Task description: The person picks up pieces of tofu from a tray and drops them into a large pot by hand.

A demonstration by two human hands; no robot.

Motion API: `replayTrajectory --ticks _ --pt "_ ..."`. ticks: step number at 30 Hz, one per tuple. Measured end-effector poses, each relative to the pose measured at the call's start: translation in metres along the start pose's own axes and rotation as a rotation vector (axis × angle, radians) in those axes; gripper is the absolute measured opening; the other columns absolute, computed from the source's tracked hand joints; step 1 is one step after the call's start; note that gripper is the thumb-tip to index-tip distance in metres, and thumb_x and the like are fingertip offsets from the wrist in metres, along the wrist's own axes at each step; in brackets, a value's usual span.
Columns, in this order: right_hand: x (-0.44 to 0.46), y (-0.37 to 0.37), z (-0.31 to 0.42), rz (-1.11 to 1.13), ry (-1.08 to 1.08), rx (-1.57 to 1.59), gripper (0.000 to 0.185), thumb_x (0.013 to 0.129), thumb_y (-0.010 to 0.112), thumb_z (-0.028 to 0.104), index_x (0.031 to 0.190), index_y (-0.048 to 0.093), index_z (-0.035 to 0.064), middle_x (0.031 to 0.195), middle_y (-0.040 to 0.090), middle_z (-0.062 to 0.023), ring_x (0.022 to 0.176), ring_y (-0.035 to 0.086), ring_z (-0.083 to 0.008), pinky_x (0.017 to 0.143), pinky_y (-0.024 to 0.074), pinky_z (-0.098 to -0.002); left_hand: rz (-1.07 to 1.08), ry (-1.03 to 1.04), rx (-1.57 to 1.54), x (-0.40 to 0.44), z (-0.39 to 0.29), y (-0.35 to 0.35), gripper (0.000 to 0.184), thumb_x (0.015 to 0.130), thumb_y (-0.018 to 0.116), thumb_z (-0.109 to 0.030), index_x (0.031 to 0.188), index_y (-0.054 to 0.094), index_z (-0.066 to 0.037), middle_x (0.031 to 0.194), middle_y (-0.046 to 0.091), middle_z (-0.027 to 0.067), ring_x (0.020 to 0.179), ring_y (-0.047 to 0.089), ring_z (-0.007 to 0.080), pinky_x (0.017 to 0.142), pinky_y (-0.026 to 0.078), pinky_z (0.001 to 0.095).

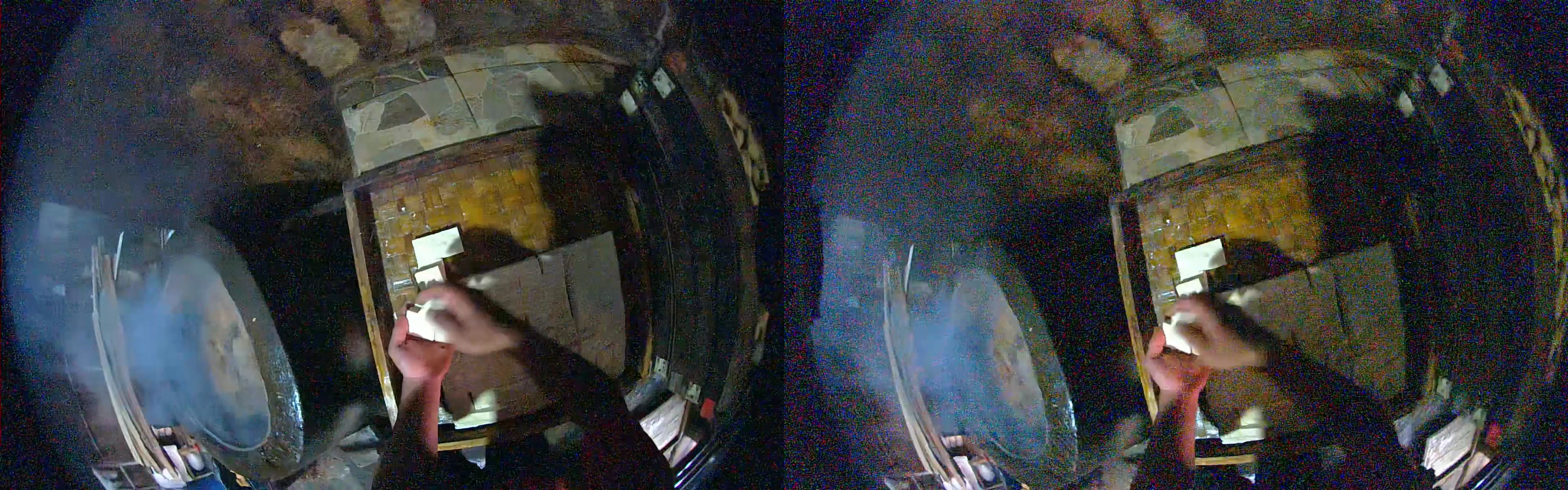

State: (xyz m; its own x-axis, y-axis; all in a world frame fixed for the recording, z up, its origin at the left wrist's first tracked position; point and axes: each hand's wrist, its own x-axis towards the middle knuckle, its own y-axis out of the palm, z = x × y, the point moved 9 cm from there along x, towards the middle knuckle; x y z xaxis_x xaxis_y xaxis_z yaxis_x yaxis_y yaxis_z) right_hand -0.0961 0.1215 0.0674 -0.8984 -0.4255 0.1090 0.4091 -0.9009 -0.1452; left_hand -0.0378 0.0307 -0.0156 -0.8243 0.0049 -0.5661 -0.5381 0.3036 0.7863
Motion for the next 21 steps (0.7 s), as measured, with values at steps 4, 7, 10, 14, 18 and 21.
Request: replayTrajectory --ticks 4,7,10,14,18,21 --pt "0.010 0.018 0.044 0.085 -0.198 -0.510 0.040 0.087 0.061 0.013 0.124 0.052 0.0021 0.106 0.059 -0.0173 0.103 0.057 -0.0318 0.091 0.0447 -0.0391 0.041 0.080 0.046 0.001 -0.010 -0.014 0.047 0.088 0.052 -0.041 0.117 0.059 -0.005 0.115 0.062 0.0107 0.107 0.059 0.0254 0.083 0.050 0.0426" --pt "0.024 0.000 -0.019 -0.160 0.008 0.052 0.043 0.087 0.060 0.012 0.128 0.050 0.0038 0.117 0.058 -0.0198 0.109 0.055 -0.0378 0.094 0.0442 -0.0451 -0.012 -0.002 -0.166 -0.007 -0.006 -0.014 0.054 0.087 0.050 -0.047 0.122 0.058 -0.007 0.123 0.060 0.0105 0.111 0.057 0.0300 0.082 0.048 0.0503" --pt "0.033 0.002 -0.004 0.014 -0.372 -0.766 0.044 0.088 0.059 0.011 0.129 0.048 0.0032 0.124 0.055 -0.0203 0.116 0.053 -0.0375 0.096 0.0438 -0.0458 0.194 -0.128 -0.268 -0.016 -0.007 0.014 0.052 0.084 0.047 -0.047 0.118 0.059 -0.010 0.116 0.061 0.0116 0.109 0.056 0.0314 0.086 0.046 0.0551" --pt "0.026 0.025 -0.035 0.261 -0.172 -0.868 0.044 0.086 0.062 0.009 0.127 0.047 0.0030 0.122 0.056 -0.0198 0.114 0.055 -0.0368 0.093 0.0464 -0.0448 0.143 -0.092 -0.218 -0.016 -0.022 0.020 0.049 0.083 0.047 -0.049 0.112 0.061 -0.011 0.109 0.063 0.0107 0.109 0.056 0.0314 0.087 0.046 0.0561" --pt "-0.001 0.005 -0.055 0.069 0.665 0.111 0.043 0.079 0.071 0.003 0.118 0.053 0.0023 0.111 0.061 -0.0143 0.103 0.062 -0.0267 0.087 0.0495 -0.0357 0.048 0.124 0.117 -0.010 -0.042 0.000 0.039 0.084 0.053 -0.041 0.103 0.061 -0.008 0.101 0.064 0.0092 0.102 0.060 0.0273 0.084 0.051 0.0438" --pt "0.003 -0.001 0.020 -0.003 -0.025 0.001 0.035 0.084 0.071 0.012 0.115 0.056 0.0036 0.101 0.064 -0.0113 0.091 0.064 -0.0233 0.081 0.0509 -0.0339 0.134 0.163 -0.091 0.000 -0.044 -0.020 0.045 0.085 0.046 -0.044 0.105 0.060 -0.007 0.102 0.062 0.0114 0.100 0.060 0.0297 0.086 0.049 0.0472"
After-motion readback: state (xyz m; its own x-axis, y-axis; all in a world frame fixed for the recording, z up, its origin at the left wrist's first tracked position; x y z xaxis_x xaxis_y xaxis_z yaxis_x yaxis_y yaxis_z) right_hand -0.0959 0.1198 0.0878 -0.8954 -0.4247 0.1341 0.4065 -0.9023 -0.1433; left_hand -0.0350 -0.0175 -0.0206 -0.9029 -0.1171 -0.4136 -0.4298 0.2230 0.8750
